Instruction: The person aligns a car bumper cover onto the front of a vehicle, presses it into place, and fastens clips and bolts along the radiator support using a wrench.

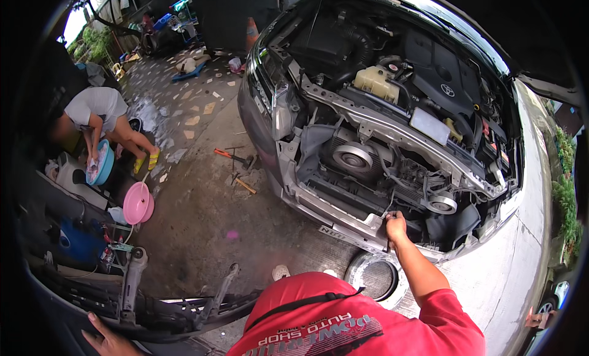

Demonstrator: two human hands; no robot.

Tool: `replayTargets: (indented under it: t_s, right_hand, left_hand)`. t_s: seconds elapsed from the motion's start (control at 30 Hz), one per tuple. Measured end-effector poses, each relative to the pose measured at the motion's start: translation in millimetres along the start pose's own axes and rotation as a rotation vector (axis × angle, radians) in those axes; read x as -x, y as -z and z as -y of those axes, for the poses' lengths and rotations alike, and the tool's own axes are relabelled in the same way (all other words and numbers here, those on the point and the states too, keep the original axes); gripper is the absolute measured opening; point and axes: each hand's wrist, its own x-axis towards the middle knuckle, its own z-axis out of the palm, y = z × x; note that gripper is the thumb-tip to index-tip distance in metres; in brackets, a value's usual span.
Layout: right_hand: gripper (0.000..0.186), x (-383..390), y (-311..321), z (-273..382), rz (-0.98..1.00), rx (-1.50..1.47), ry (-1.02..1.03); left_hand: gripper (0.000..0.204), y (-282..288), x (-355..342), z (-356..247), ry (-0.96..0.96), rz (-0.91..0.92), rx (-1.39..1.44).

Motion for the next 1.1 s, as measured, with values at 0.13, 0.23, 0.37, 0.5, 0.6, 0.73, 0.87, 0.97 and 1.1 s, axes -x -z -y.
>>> replayTargets:
  t_s: [0.13,0.23,0.37,0.5,0.6,0.73,0.87,0.97,1.1]
  right_hand:
    - [0.012,-2,-92,5,-0.210,-0.446,-0.156]
    - [0.015,6,-48,1,-0.111,-0.211,-0.059]
    - [0.021,23,15,33,-0.066,0.513,0.327]
    - [0.026,37,55,77,0.127,0.802,0.384]
    - [0.028,32,75,78,0.259,0.982,0.512]
    - [0.021,6,67,87,0.392,1.006,0.670]
    - [0.023,10,74,92,0.404,1.074,0.638]
    - [0.025,6,68,91,0.413,0.999,0.689]
    - [0.020,30,66,101,0.341,0.868,0.652]
  left_hand:
    - [0.103,-9,-39,-4,-0.178,-0.075,-0.119]
    - [0.102,-3,-37,15,-0.211,-0.059,-0.172]
    - [0.101,0,-22,27,-0.191,-0.057,-0.122]
    - [0.102,-2,-9,18,-0.124,-0.027,-0.086]
    - [0.102,0,-16,31,-0.123,-0.001,-0.111]
    - [0.070,0,3,-33,-0.445,-0.070,0.296]
    - [0.067,-2,1,-25,-0.437,-0.064,0.248]
    - [0.074,9,8,-23,-0.371,-0.049,0.217]
    - [0.084,20,11,-3,-0.063,0.051,0.029]
